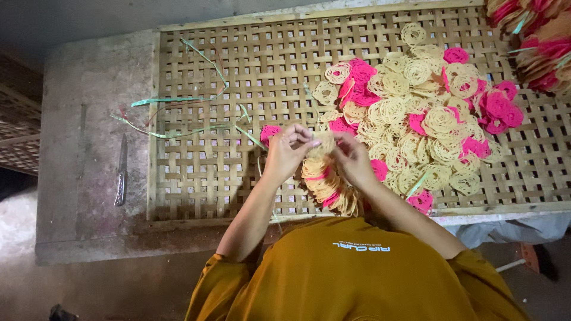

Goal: The person assembles decorative items by threading pink and beige coiled pieces onto a green string. They pick up the coils from a woven tray, thread them one by one, and place the completed bundle on the tray.

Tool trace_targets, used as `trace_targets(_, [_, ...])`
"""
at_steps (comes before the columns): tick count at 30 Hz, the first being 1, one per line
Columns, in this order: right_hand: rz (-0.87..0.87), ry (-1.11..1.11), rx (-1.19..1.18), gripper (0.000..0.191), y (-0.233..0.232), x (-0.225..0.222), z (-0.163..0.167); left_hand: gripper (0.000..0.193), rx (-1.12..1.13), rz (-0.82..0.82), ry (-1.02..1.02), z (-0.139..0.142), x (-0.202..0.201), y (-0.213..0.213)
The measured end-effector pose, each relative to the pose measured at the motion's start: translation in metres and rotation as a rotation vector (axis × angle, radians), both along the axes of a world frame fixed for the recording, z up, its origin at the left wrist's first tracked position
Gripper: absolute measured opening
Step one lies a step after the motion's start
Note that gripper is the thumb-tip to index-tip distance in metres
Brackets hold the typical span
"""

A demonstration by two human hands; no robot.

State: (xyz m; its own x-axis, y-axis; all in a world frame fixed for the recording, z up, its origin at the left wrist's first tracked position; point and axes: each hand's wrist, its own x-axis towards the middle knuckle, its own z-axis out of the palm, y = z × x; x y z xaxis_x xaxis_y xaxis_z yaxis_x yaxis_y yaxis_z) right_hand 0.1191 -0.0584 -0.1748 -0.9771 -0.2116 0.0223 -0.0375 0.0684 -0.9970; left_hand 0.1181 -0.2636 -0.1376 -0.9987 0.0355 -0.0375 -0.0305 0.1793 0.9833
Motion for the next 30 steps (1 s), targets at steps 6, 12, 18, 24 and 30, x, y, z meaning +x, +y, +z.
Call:
trace_targets(6, [0.075,0.222,0.199,0.018,0.003,0.002,0.024,0.016,-0.074,-0.128,0.192,0.017,-0.004,0.012])
trace_targets(12, [0.162,0.021,0.143,0.012,-0.001,0.009,0.002,0.027,-0.227,-0.146,0.112,-0.004,-0.028,0.015])
trace_targets(18, [0.174,-0.058,-0.079,0.015,0.006,0.013,-0.008,0.045,-0.904,-0.324,0.081,-0.03,-0.031,0.014])
trace_targets(24, [0.135,-0.174,-0.184,0.016,0.004,0.009,-0.012,0.04,-0.271,-0.276,-0.28,-0.032,-0.046,0.0])
trace_targets(30, [0.098,-0.23,-0.138,0.02,-0.001,0.004,-0.018,0.036,0.396,-0.155,-0.273,-0.036,-0.039,-0.01])
